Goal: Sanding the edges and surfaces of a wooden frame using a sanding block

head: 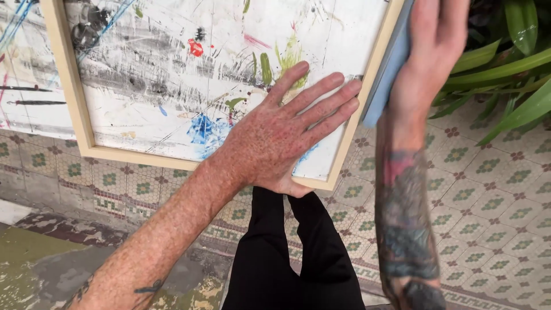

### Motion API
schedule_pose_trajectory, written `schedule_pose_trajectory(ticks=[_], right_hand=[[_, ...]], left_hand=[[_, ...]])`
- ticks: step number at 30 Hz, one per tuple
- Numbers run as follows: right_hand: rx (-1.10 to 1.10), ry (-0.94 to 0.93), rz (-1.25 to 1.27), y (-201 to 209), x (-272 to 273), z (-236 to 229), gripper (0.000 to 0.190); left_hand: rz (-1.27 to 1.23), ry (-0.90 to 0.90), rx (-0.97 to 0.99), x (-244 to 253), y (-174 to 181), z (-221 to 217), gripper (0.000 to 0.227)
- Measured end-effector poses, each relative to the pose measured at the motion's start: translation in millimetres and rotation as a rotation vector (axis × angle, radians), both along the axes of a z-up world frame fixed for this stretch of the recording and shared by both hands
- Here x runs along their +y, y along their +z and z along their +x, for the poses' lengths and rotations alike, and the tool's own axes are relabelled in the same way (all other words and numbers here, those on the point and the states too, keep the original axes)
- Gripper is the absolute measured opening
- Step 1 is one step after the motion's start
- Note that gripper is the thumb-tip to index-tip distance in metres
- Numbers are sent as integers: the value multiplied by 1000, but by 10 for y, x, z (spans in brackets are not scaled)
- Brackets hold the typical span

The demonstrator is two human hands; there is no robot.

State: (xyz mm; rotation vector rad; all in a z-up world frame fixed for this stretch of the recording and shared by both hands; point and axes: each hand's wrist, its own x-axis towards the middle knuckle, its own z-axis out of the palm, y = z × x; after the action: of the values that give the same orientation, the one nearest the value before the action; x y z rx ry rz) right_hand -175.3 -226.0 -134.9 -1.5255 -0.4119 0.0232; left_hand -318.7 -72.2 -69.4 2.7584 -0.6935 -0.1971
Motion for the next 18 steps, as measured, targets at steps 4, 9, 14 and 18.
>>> schedule_pose_trajectory(ticks=[4,9,14,18], right_hand=[[395,-100,-291,286,-545,-1577,58],[104,8,-292,149,-70,-427,50],[100,0,-215,133,-43,-270,49],[437,-80,-302,405,-502,-1603,64]], left_hand=[[11,23,-19,47,-37,85,141],[36,8,-17,59,10,35,144],[-16,10,-6,37,-5,30,139],[-1,34,-18,44,-21,40,143]])
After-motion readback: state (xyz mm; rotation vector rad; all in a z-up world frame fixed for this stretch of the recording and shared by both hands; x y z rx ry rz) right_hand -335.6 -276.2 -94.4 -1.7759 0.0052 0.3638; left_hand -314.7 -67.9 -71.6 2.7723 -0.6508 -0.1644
